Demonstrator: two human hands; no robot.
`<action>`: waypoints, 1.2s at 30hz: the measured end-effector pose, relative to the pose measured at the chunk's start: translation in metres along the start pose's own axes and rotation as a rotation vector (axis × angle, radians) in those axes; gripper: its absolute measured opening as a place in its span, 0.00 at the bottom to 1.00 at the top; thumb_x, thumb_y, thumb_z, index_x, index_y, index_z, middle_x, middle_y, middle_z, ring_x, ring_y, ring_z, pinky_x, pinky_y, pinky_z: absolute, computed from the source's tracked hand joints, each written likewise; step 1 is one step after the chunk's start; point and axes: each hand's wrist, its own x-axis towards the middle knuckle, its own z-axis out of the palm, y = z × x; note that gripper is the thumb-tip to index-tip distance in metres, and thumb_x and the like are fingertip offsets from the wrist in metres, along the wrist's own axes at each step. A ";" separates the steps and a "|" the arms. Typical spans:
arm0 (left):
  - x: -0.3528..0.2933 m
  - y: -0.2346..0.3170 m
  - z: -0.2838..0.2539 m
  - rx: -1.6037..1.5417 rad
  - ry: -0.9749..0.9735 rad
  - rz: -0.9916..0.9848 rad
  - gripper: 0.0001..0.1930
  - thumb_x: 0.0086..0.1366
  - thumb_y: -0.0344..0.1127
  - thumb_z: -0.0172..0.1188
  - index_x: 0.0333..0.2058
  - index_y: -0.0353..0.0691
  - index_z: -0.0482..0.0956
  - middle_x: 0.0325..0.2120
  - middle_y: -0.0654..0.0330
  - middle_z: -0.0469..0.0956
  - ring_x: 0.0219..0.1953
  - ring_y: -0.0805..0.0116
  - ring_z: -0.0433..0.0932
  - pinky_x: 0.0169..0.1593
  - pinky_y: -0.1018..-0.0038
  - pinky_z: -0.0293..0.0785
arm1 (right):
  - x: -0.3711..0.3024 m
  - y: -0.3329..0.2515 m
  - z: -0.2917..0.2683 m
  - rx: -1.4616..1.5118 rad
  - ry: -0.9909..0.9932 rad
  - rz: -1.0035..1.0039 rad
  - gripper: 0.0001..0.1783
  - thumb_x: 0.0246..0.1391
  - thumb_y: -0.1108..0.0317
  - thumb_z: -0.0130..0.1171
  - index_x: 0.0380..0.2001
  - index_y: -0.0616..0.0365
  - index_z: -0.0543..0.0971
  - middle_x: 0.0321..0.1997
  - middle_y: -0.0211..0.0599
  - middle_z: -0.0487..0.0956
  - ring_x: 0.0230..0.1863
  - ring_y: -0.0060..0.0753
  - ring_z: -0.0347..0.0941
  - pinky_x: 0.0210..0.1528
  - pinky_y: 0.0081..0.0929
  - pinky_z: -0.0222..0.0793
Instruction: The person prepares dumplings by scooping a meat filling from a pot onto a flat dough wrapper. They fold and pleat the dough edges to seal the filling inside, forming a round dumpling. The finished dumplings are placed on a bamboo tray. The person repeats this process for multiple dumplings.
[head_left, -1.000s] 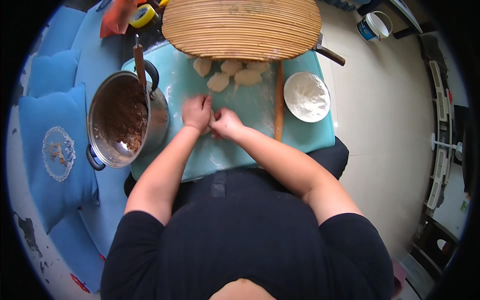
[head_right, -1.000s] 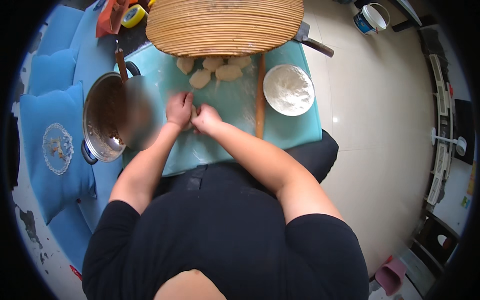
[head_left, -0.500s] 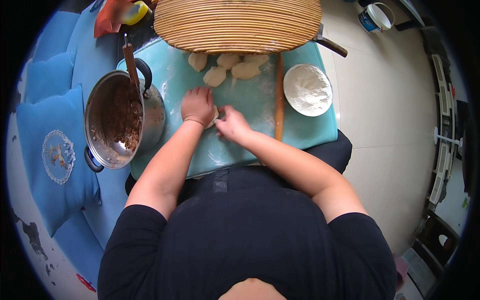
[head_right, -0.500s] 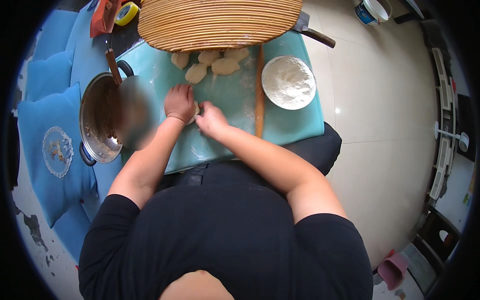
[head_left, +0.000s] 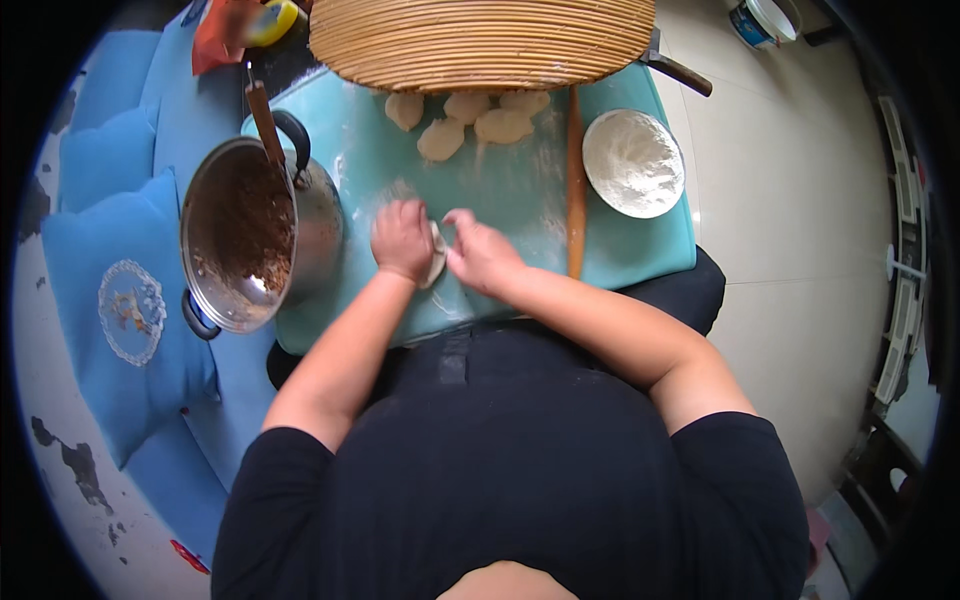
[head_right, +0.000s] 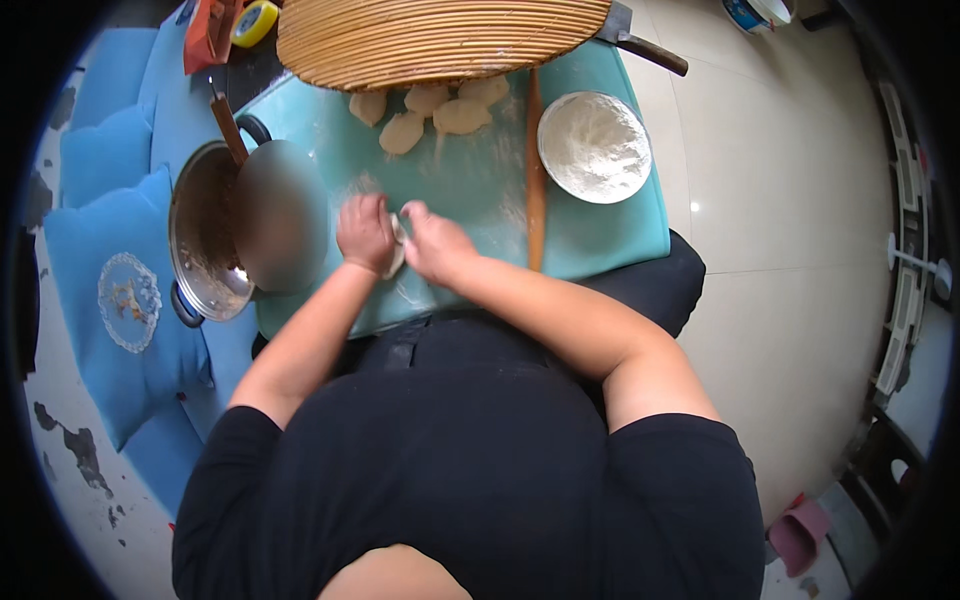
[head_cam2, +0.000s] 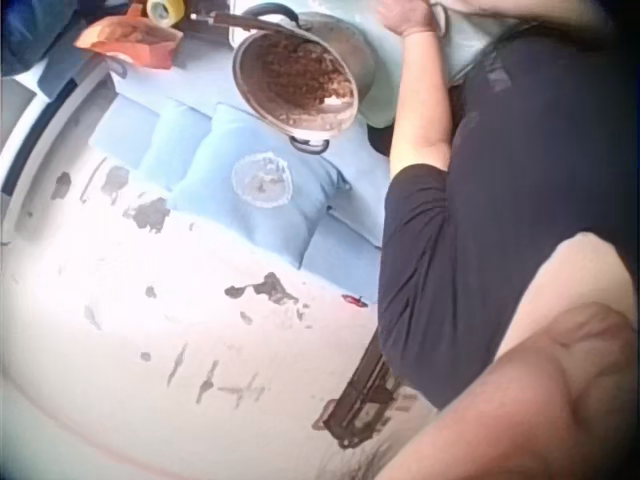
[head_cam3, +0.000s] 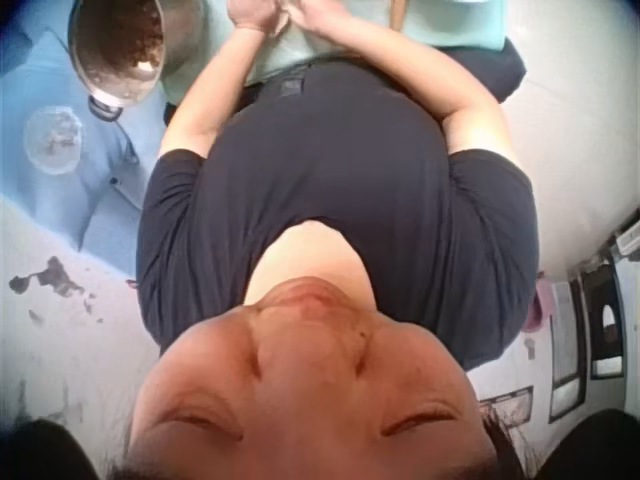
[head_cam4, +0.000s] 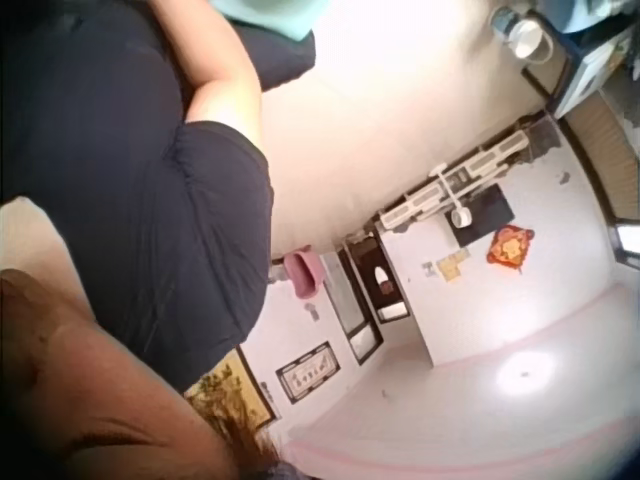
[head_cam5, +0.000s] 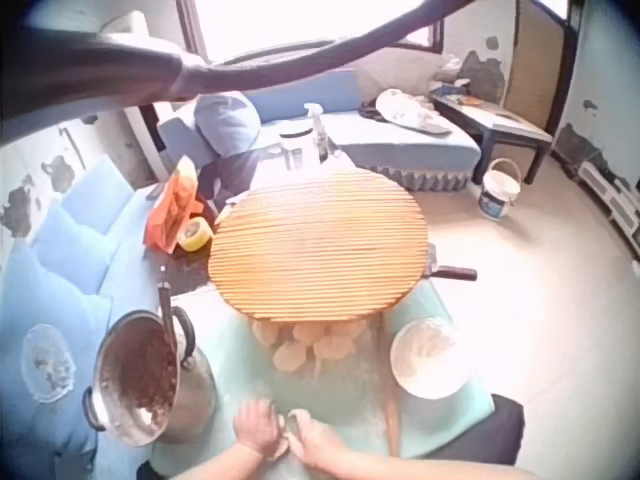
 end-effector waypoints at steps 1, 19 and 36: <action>0.013 0.000 -0.002 0.029 -0.014 0.053 0.04 0.56 0.35 0.52 0.29 0.45 0.74 0.25 0.58 0.73 0.29 0.55 0.71 0.34 0.62 0.67 | 0.003 0.000 -0.005 -0.010 0.010 0.052 0.18 0.47 0.71 0.52 0.43 0.61 0.65 0.26 0.50 0.75 0.30 0.53 0.73 0.34 0.41 0.69; -0.024 0.014 -0.018 0.054 -0.288 0.119 0.07 0.55 0.41 0.55 0.31 0.46 0.73 0.32 0.60 0.71 0.37 0.59 0.69 0.39 0.65 0.65 | -0.007 0.011 -0.128 -0.273 0.425 -0.156 0.09 0.48 0.67 0.56 0.35 0.51 0.76 0.34 0.41 0.75 0.36 0.44 0.73 0.38 0.38 0.70; -0.038 -0.008 -0.085 -1.538 -0.057 -1.477 0.17 0.69 0.50 0.38 0.38 0.43 0.67 0.26 0.60 0.72 0.25 0.68 0.72 0.29 0.72 0.71 | 0.055 -0.018 -0.119 0.022 0.214 -0.147 0.11 0.52 0.72 0.55 0.39 0.60 0.78 0.32 0.34 0.79 0.29 0.22 0.72 0.35 0.20 0.68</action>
